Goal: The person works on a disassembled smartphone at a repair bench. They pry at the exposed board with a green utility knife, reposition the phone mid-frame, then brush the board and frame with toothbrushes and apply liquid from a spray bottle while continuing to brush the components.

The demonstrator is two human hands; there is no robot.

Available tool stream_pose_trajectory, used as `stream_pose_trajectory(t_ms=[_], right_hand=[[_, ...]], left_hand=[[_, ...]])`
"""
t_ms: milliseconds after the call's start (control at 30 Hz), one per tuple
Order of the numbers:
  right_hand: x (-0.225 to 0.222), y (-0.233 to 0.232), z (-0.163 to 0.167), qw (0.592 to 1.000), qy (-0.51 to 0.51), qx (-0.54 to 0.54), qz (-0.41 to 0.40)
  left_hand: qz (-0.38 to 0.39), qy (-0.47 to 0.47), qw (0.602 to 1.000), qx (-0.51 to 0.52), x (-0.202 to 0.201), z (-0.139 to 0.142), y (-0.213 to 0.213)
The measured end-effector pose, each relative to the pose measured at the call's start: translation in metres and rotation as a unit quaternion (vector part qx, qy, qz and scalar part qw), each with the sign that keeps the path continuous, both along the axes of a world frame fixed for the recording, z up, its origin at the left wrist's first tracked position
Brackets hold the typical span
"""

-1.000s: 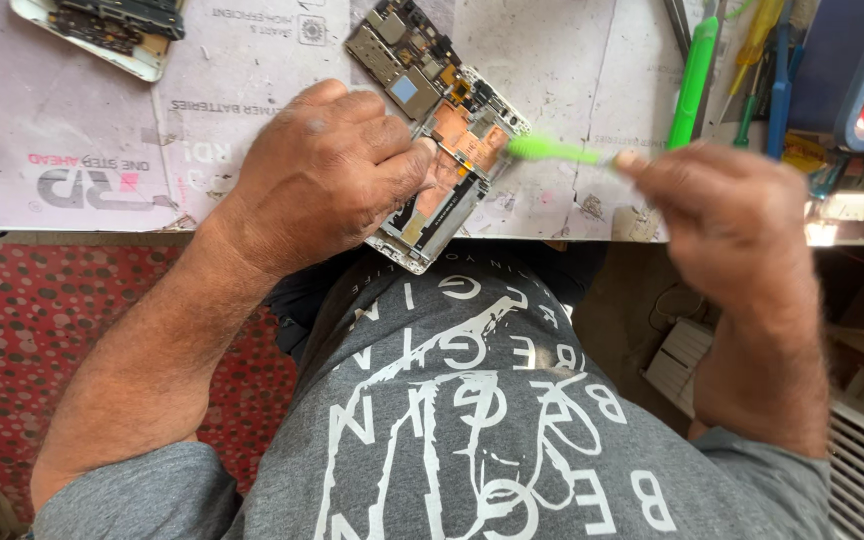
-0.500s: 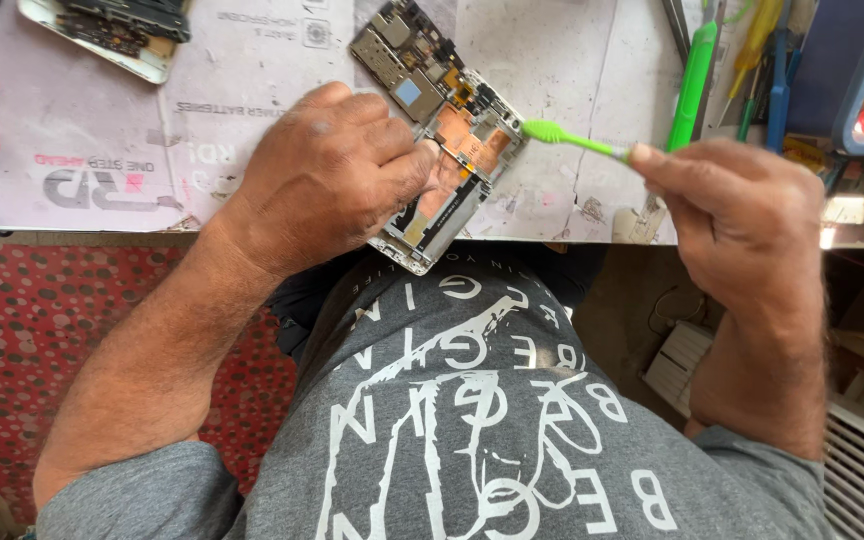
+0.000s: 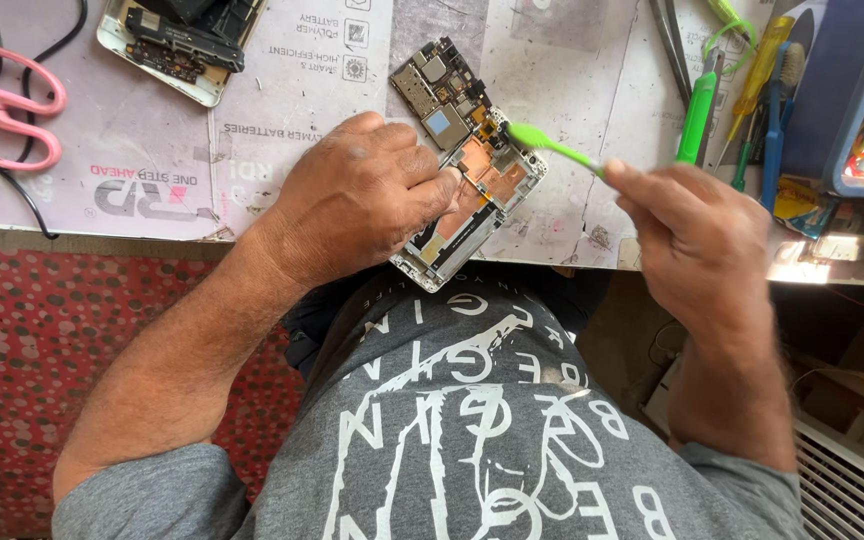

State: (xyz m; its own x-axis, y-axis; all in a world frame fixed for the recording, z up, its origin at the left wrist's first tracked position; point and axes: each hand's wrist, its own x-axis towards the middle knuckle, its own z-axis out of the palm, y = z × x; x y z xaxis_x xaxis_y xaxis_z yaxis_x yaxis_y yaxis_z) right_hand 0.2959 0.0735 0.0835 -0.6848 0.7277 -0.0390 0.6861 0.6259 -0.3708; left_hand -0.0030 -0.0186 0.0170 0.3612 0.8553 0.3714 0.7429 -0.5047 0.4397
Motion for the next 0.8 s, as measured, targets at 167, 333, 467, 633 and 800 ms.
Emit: stream_pose_trajectory(t_ms=[167,333,467,633,800], right_hand=[[-0.009,0.001,0.004,0.999,0.048,0.002,0.004],[-0.012,0.002,-0.001,0.999,0.05,0.017,0.011],[-0.01,-0.001,-0.006,0.996,0.081,0.006,-0.023],[0.001,0.0,-0.019,0.996,0.091,0.022,-0.012],[0.011,0.01,-0.042,0.943,0.333,0.002,-0.014]], left_hand=[[0.0,-0.017,1.0,-0.006,0.001,0.002,0.001],[-0.002,-0.018,1.0,0.001,0.001,0.003,0.001],[-0.003,-0.021,1.0,0.008,0.0,0.002,0.001],[0.008,-0.056,0.998,0.003,-0.001,-0.005,-0.001],[0.157,-0.075,0.984,0.033,-0.009,-0.011,-0.001]])
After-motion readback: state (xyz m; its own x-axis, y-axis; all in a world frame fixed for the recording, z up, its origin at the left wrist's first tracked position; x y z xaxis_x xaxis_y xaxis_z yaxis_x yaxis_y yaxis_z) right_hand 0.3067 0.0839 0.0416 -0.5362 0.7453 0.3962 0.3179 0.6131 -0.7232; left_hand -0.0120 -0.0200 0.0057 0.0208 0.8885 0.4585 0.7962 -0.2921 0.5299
